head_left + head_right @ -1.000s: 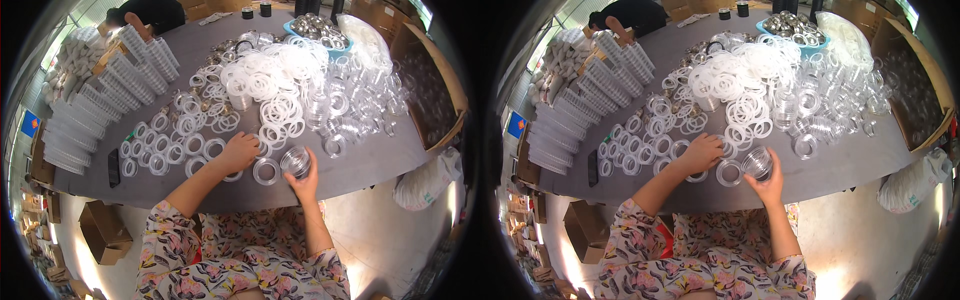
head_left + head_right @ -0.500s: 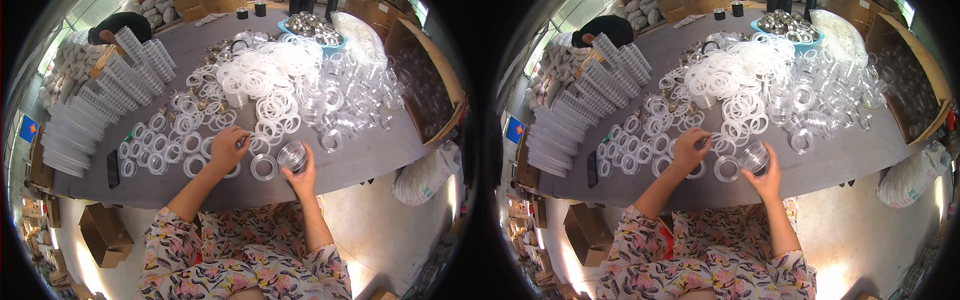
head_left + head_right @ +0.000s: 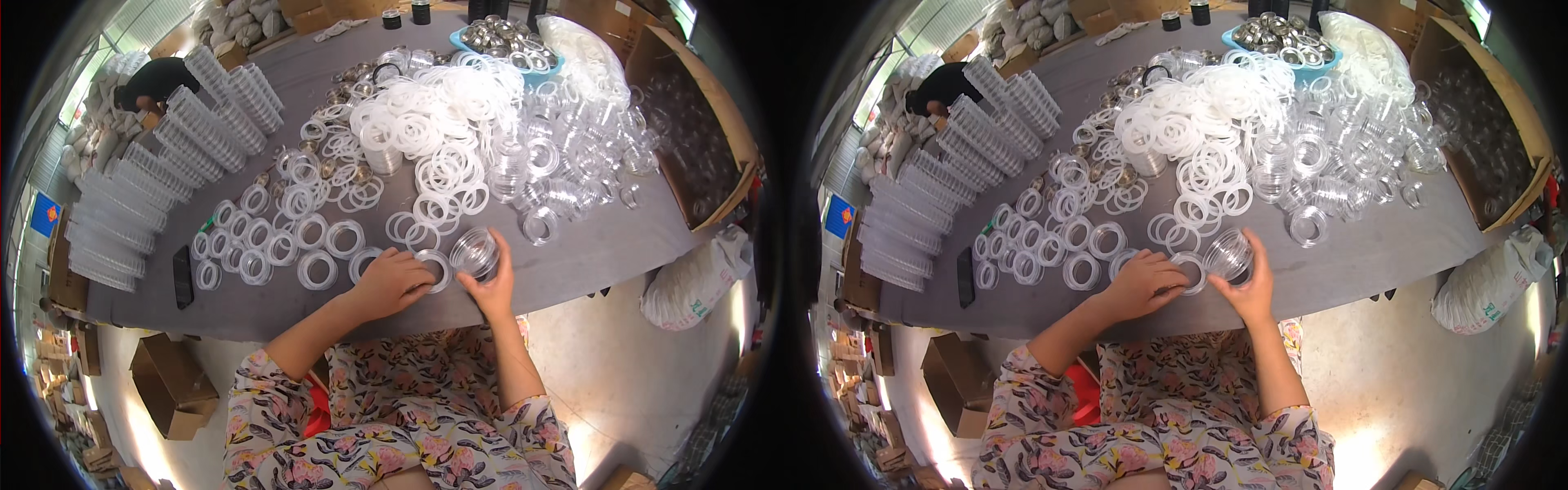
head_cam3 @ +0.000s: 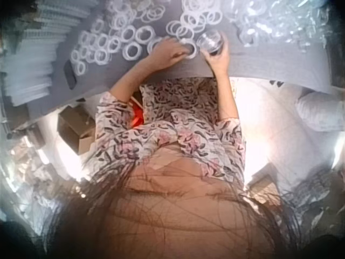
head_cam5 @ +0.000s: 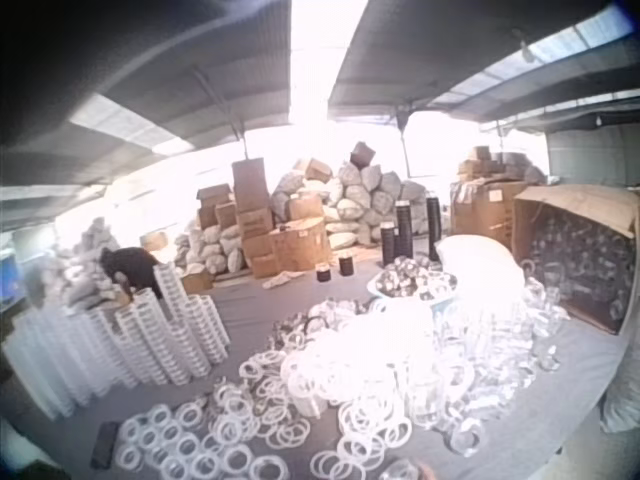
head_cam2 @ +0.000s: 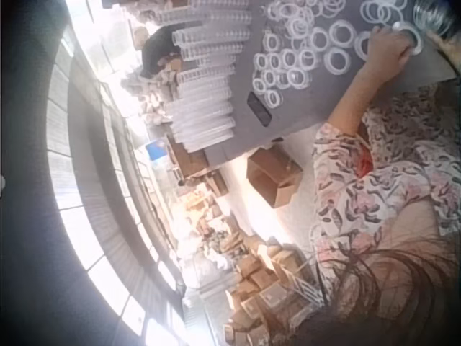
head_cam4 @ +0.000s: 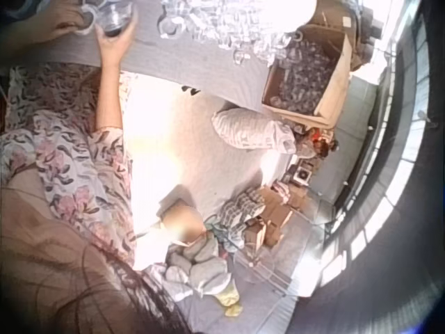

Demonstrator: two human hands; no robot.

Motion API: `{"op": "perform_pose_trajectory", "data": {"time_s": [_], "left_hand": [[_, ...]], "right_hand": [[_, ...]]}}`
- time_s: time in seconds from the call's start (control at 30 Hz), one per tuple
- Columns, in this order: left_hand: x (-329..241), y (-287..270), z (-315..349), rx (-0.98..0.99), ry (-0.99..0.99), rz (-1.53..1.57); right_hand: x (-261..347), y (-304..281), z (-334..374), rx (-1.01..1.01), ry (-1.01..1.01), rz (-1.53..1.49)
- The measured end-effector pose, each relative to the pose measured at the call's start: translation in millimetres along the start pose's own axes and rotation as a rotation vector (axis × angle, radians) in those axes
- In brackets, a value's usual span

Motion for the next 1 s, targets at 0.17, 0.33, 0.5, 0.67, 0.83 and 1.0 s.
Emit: {"op": "perform_pose_trajectory", "data": {"time_s": [0.17,0.33,0.5,0.67,0.83,1.0], "left_hand": [[-1,-14,-31,-0.193,-0.224,0.359],[-1,10,-42,-0.137,-0.152,0.422],[-28,-15,-40,-0.218,-0.03,0.159],[-72,44,-22,0.055,0.347,-0.275],[-53,59,-24,0.089,0.369,-0.373],[20,5,-35,-0.024,-0.137,-0.054]], "right_hand": [[-3,2,0,0.018,0.004,-0.031],[3,5,-2,0.05,0.04,-0.051],[10,-21,-4,0.01,-0.037,0.381],[4,-61,-16,-0.185,-0.05,0.403],[4,-58,-13,-0.107,-0.069,0.275],[23,-31,-3,0.028,-0.152,0.377]]}}
Point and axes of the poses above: each hand's wrist, its own z-axis away from the middle knuckle, its own y-axis out of the palm, x = y × z, the point moved 9 cm from there along -z, towards the middle knuckle, and after that the axes turned 8 degrees about -x, right-handed, at the moved point
